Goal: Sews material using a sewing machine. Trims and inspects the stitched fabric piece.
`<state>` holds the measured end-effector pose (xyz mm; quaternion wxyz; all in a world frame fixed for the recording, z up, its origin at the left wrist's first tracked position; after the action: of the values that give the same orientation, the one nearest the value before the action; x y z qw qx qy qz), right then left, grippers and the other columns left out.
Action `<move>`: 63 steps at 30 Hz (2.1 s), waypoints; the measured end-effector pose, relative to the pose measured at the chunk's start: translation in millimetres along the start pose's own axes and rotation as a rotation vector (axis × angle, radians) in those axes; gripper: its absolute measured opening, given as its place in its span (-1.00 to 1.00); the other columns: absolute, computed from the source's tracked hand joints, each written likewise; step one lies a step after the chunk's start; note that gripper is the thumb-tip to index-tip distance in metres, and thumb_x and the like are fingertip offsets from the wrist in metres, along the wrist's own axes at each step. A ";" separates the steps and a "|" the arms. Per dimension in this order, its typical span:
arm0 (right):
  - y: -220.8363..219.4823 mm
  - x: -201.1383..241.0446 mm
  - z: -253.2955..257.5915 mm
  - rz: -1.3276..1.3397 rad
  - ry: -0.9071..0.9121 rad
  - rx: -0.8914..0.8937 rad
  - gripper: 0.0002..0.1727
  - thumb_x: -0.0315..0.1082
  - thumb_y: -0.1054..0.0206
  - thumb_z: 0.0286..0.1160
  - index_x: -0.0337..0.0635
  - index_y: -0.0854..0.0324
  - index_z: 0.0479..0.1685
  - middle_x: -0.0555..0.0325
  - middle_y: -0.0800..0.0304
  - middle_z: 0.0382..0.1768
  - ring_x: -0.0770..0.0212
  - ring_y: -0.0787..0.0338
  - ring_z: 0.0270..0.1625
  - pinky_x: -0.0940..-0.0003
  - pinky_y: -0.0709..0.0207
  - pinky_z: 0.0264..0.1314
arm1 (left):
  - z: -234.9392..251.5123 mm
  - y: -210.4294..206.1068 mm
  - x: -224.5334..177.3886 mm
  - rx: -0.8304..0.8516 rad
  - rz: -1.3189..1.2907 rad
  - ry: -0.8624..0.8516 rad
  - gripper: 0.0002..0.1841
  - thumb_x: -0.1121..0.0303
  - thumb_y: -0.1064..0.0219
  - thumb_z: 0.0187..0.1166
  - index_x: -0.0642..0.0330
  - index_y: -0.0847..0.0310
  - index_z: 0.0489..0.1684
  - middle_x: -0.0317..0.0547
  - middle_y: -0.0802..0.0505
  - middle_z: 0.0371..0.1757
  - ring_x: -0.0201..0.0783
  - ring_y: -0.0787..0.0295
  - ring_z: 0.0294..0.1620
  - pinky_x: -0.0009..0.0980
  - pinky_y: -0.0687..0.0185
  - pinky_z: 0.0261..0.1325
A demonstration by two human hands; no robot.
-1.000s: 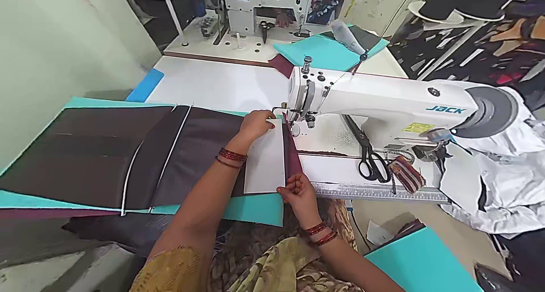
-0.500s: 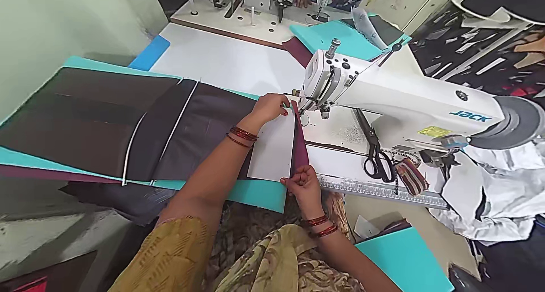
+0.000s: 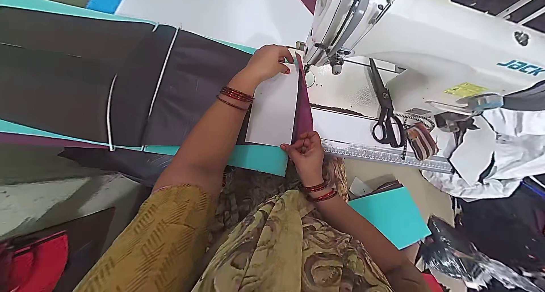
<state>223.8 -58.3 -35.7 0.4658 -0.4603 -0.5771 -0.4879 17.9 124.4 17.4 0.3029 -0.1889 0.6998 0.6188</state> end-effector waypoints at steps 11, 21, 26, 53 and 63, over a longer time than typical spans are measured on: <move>0.3 0.7 3.2 0.014 0.015 0.022 -0.50 -0.51 -0.64 0.14 -0.29 -0.41 -0.03 0.32 -0.70 -0.53 0.54 -0.69 -0.57 0.63 -0.61 -0.48 | -13.3 -9.2 -20.6 -0.278 0.247 -0.078 -0.56 0.48 -0.59 0.33 0.28 -0.72 0.24 0.41 -0.58 0.45 0.54 -0.25 0.62 0.56 -0.13 0.43; -2.9 31.5 25.9 -0.434 0.670 0.028 -0.79 -0.34 -0.32 0.51 -0.28 -0.81 -0.15 -0.06 -0.80 -0.08 0.13 -0.78 -0.03 0.29 -0.68 0.05 | -54.6 -43.9 -13.8 -0.244 0.225 -0.243 -0.71 0.42 -0.25 0.71 0.42 -0.74 0.21 0.32 -0.75 0.30 0.34 -0.59 0.45 0.21 -0.47 0.48; -17.7 35.5 71.7 -0.536 0.692 0.082 -0.61 -0.28 -0.14 0.63 -0.38 -0.69 0.19 -0.24 -0.62 0.48 -0.23 -0.52 0.63 -0.10 -0.39 0.64 | -81.1 -54.8 -18.8 -0.238 0.186 -0.306 -0.75 0.55 -0.40 0.43 0.41 -0.81 0.03 0.29 -0.77 0.28 0.29 -0.62 0.43 0.18 -0.47 0.48; 357.0 73.6 144.2 -0.666 0.181 -1.033 -0.44 -0.31 0.01 0.80 -0.53 -0.23 0.64 -0.43 -0.68 0.33 -0.14 -0.71 0.41 0.11 -0.45 0.54 | -88.8 -67.9 -29.6 -0.222 0.297 -0.290 -0.66 0.34 -0.15 0.76 0.16 -0.77 0.33 0.13 -0.78 0.33 0.20 -0.60 0.51 0.12 -0.49 0.53; 373.1 128.1 167.1 -0.718 0.228 -0.982 -0.43 -0.18 0.03 0.82 -0.44 -0.42 0.58 -0.35 -0.57 0.52 -0.06 -0.52 0.65 0.16 -0.19 0.76 | -87.1 -69.6 -26.8 -0.224 0.337 -0.308 -0.63 0.24 -0.13 0.77 0.12 -0.77 0.33 0.13 -0.77 0.35 0.21 -0.58 0.52 0.15 -0.49 0.48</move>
<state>558.6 154.7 125.8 0.0650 -0.3431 -0.3506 -0.8690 65.8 24.7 -12.8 0.2756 -0.0053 0.5939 0.7558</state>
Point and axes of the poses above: each hand's wrist, its own z-axis towards the middle knuckle, its own y-axis out of the back of the hand, x = y × z, the point moved 1 cm from there along z, towards the middle knuckle
